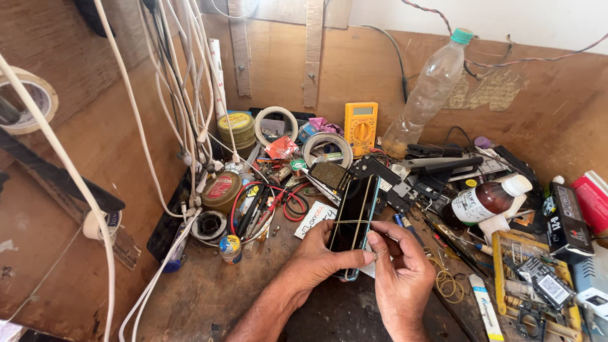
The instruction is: The person retrieves a smartphone from a cluttered workbench, retrieves several rubber bands from a nearby shelf, and wraps them around the phone to secure it. The person repeatedly adjusts the bands and inspects the phone from multiple angles.
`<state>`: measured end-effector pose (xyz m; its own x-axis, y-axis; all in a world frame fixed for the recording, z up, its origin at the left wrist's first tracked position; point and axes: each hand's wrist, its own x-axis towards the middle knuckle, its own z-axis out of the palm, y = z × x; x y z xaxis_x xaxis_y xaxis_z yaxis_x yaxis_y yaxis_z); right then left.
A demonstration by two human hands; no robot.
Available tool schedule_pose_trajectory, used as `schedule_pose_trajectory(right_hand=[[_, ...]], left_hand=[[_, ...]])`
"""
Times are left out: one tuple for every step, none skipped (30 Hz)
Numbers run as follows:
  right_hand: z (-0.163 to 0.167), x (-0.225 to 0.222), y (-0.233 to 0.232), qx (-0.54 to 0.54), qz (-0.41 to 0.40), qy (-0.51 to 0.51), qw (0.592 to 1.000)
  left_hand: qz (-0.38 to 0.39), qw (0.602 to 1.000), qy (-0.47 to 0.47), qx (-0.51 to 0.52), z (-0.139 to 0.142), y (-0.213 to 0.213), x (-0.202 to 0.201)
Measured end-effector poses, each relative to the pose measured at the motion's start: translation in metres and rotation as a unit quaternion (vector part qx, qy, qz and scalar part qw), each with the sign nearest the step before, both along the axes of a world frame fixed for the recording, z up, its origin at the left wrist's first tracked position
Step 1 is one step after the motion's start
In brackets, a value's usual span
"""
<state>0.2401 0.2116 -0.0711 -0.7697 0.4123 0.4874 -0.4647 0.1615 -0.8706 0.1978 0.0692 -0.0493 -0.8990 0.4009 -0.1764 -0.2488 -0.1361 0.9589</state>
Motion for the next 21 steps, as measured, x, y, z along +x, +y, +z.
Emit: schedule_pose_trajectory(right_hand=[[0.0,0.0,0.0,0.003,-0.005,0.001,1.0],[0.0,0.0,0.0,0.006,-0.008,0.001,1.0],[0.0,0.0,0.0,0.007,-0.01,0.001,1.0],[0.0,0.0,0.0,0.01,-0.013,-0.002,1.0],[0.0,0.001,0.0,0.013,-0.016,-0.005,1.0],[0.0,0.0,0.0,0.015,-0.019,-0.008,1.0],[0.0,0.0,0.001,0.011,-0.017,-0.015,1.0],[0.001,0.0,0.001,0.008,-0.015,-0.023,1.0],[0.001,0.0,0.001,0.004,-0.014,-0.029,0.999],[0.002,0.0,0.002,0.006,-0.015,-0.028,0.999],[0.002,0.0,0.002,0.008,-0.015,-0.027,0.999],[0.002,-0.001,0.002,0.01,-0.016,-0.027,0.999],[0.001,-0.001,0.001,0.009,-0.015,-0.026,1.0],[0.001,-0.001,0.001,0.008,-0.014,-0.025,1.0],[0.0,0.0,0.001,0.006,-0.013,-0.024,1.0],[-0.001,0.0,0.002,0.001,-0.012,-0.025,1.0],[-0.001,0.0,0.002,-0.004,-0.012,-0.025,1.0],[-0.002,0.0,0.003,-0.009,-0.011,-0.025,1.0],[-0.002,0.0,0.005,-0.004,-0.02,-0.021,1.0],[-0.002,0.0,0.007,0.0,-0.031,-0.017,0.999],[-0.002,-0.001,0.009,0.005,-0.042,-0.012,0.999]], left_hand=[[-0.001,1.0,0.008,0.007,0.0,0.0,0.0],[0.001,1.0,0.014,0.013,0.0,0.0,0.0],[0.003,1.0,0.021,0.018,-0.001,0.0,0.0],[0.004,1.0,0.017,0.015,-0.001,-0.001,0.0],[0.004,1.0,0.013,0.013,-0.001,-0.001,0.001],[0.005,1.0,0.01,0.009,-0.002,-0.001,0.001],[0.005,1.0,0.011,0.009,-0.002,-0.001,0.001],[0.005,1.0,0.013,0.009,-0.002,-0.001,0.0],[0.005,1.0,0.016,0.008,-0.002,0.0,0.0],[0.006,1.0,0.014,0.006,-0.002,0.0,0.0],[0.008,1.0,0.013,0.004,-0.002,0.0,0.0],[0.009,1.0,0.011,0.002,-0.002,0.0,-0.001],[0.011,1.0,0.012,0.001,-0.003,0.0,-0.001],[0.011,1.0,0.013,-0.001,-0.003,0.001,0.0],[0.012,1.0,0.015,-0.003,-0.004,0.001,0.0],[0.011,1.0,0.019,0.001,-0.005,0.001,0.0],[0.01,1.0,0.023,0.004,-0.006,0.001,0.0],[0.009,1.0,0.028,0.008,-0.007,0.001,0.0],[0.013,0.999,0.043,0.001,-0.008,0.002,0.0],[0.016,0.998,0.059,-0.007,-0.009,0.003,0.0],[0.019,0.997,0.075,-0.013,-0.01,0.004,0.0]])
